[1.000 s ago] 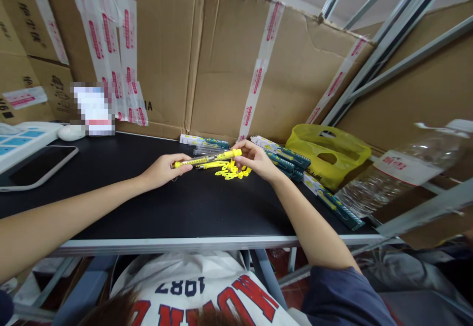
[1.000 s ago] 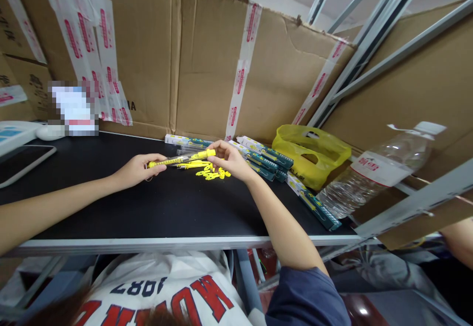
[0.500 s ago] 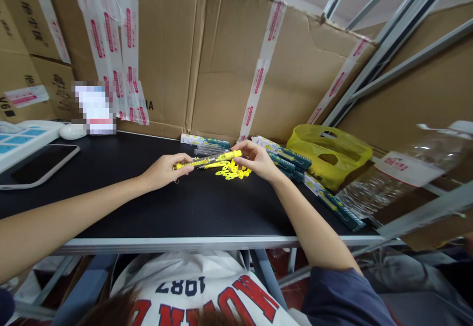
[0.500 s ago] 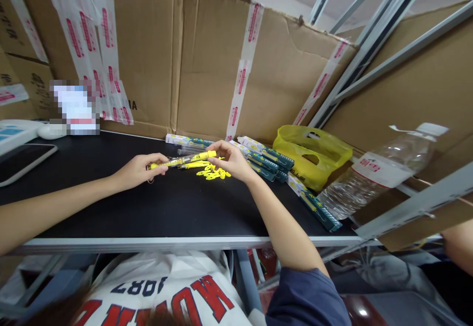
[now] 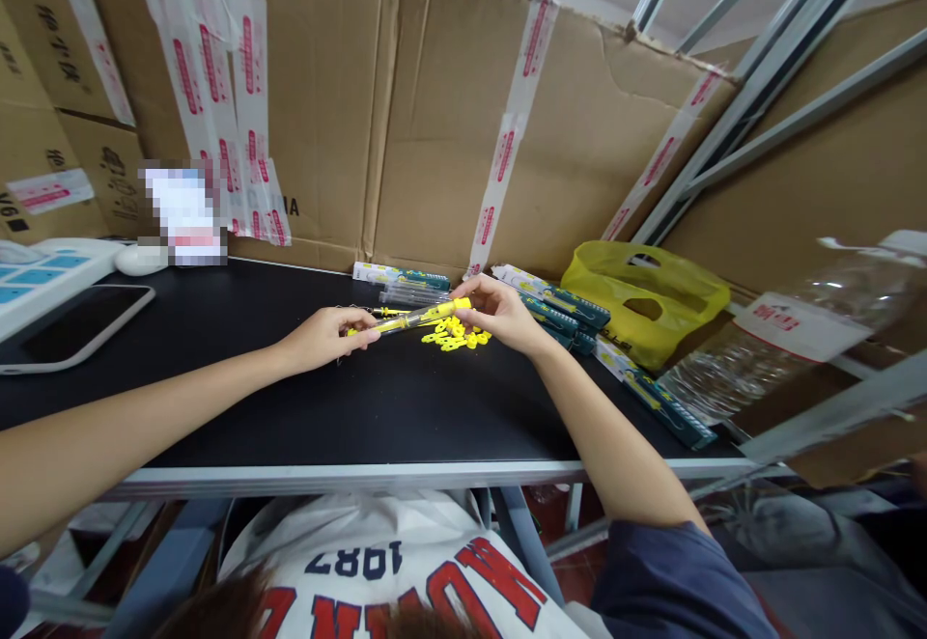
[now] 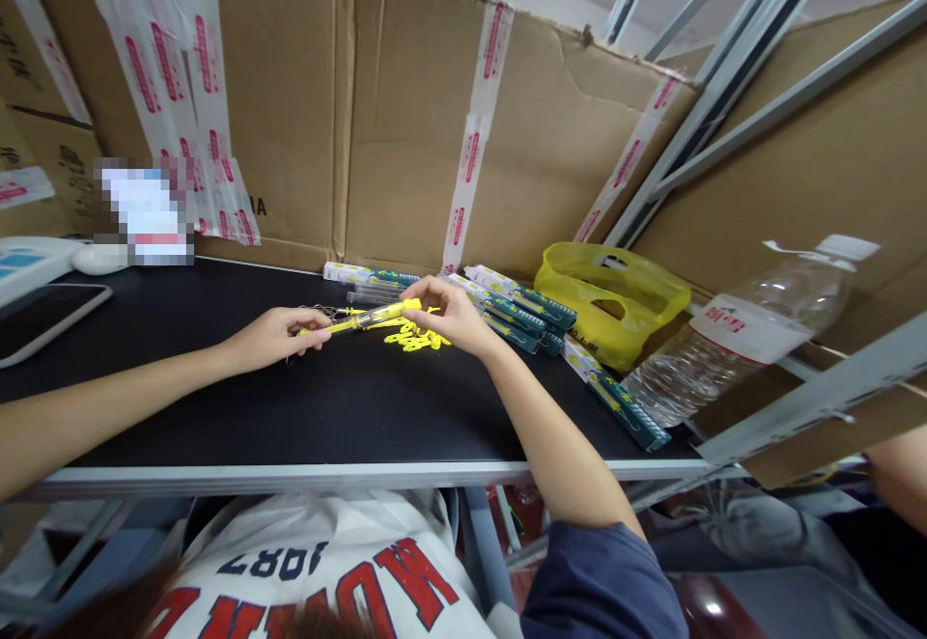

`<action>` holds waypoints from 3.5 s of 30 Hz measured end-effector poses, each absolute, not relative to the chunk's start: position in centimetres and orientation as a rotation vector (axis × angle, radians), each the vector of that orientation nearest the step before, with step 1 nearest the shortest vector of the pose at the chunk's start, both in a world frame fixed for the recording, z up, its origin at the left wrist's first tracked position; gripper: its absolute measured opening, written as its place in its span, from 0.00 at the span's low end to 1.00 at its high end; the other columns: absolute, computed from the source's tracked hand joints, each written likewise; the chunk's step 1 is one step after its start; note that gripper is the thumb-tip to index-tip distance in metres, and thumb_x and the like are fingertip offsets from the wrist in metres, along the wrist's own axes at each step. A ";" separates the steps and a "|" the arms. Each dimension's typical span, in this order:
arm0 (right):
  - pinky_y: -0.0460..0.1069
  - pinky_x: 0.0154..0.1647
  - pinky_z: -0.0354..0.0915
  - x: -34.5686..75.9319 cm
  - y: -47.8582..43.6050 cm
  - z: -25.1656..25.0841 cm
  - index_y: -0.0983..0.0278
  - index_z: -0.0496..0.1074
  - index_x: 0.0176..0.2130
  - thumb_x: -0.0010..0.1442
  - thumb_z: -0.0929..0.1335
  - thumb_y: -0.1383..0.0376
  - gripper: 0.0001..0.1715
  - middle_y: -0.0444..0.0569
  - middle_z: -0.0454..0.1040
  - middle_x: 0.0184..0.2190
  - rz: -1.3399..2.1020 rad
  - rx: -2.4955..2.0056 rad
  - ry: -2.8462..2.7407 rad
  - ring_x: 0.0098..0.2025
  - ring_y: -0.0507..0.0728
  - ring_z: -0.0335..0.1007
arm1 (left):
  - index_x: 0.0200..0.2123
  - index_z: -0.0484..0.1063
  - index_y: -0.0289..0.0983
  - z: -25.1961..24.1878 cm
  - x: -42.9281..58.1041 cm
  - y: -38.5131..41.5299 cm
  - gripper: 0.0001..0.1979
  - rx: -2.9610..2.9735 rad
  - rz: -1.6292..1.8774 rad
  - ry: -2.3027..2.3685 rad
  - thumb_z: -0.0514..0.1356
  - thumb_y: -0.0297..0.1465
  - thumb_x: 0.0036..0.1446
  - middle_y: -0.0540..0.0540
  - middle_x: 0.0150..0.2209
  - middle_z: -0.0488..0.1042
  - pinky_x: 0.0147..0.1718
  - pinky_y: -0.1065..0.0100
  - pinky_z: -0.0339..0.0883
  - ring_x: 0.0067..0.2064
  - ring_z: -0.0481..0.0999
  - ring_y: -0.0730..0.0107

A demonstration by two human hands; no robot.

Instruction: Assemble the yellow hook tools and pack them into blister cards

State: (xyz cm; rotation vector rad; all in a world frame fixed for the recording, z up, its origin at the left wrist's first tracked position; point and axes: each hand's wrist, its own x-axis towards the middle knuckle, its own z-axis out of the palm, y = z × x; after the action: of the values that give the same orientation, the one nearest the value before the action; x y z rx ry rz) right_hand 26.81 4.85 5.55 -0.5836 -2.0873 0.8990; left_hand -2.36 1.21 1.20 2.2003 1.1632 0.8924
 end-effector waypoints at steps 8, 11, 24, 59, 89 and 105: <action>0.43 0.20 0.67 25.6 4.1 5.3 0.62 0.64 0.38 0.58 0.69 0.53 0.17 0.39 0.62 0.25 1.028 -0.604 -2.019 0.20 0.45 0.59 | 0.46 0.72 0.39 1.4 -2.3 0.5 0.21 2.494 0.849 1.252 0.55 0.46 0.57 0.50 0.31 0.73 0.30 0.71 0.60 0.30 0.70 0.71; 0.42 0.19 0.66 25.6 4.2 5.2 0.62 0.63 0.38 0.58 0.68 0.53 0.17 0.38 0.61 0.24 1.017 -0.597 -2.025 0.20 0.45 0.58 | 0.46 0.72 0.38 1.5 -2.2 0.4 0.21 2.502 0.828 1.247 0.54 0.46 0.59 0.49 0.31 0.74 0.30 0.72 0.60 0.31 0.71 0.70; 0.44 0.29 0.67 26.5 4.5 5.4 0.62 0.65 0.42 0.56 0.71 0.56 0.18 0.45 0.67 0.35 0.849 -0.603 -2.142 0.31 0.49 0.66 | 0.49 0.70 0.38 1.2 -2.3 0.7 0.20 2.299 0.772 1.168 0.52 0.44 0.60 0.48 0.31 0.77 0.26 0.73 0.65 0.28 0.73 0.72; 0.44 0.24 0.68 26.3 4.9 5.0 0.63 0.67 0.40 0.54 0.73 0.56 0.18 0.42 0.67 0.28 0.867 -0.602 -2.087 0.24 0.47 0.63 | 0.46 0.71 0.39 1.3 -2.3 0.5 0.18 2.327 0.845 1.167 0.53 0.43 0.60 0.51 0.28 0.74 0.26 0.73 0.60 0.26 0.71 0.73; 0.45 0.23 0.67 26.9 5.1 6.0 0.62 0.65 0.40 0.54 0.71 0.51 0.21 0.42 0.68 0.29 0.797 -0.656 -1.939 0.21 0.47 0.63 | 0.52 0.70 0.32 3.6 -2.3 0.8 0.19 1.009 1.105 0.693 0.50 0.29 0.61 0.40 0.40 0.78 0.37 0.68 0.70 0.35 0.77 0.69; 0.45 0.22 0.65 26.7 5.4 5.8 0.63 0.67 0.39 0.52 0.72 0.52 0.22 0.41 0.68 0.26 0.778 -0.650 -1.849 0.21 0.47 0.62 | 0.54 0.71 0.36 3.4 -2.8 1.0 0.19 0.970 1.064 0.543 0.47 0.31 0.65 0.42 0.43 0.79 0.45 0.63 0.69 0.41 0.78 0.66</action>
State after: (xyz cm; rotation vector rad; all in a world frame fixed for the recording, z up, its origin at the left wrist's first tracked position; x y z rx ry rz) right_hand 26.72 5.38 5.82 -0.6496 -1.8490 0.7782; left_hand -2.82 0.95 3.39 0.9699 0.5428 1.0638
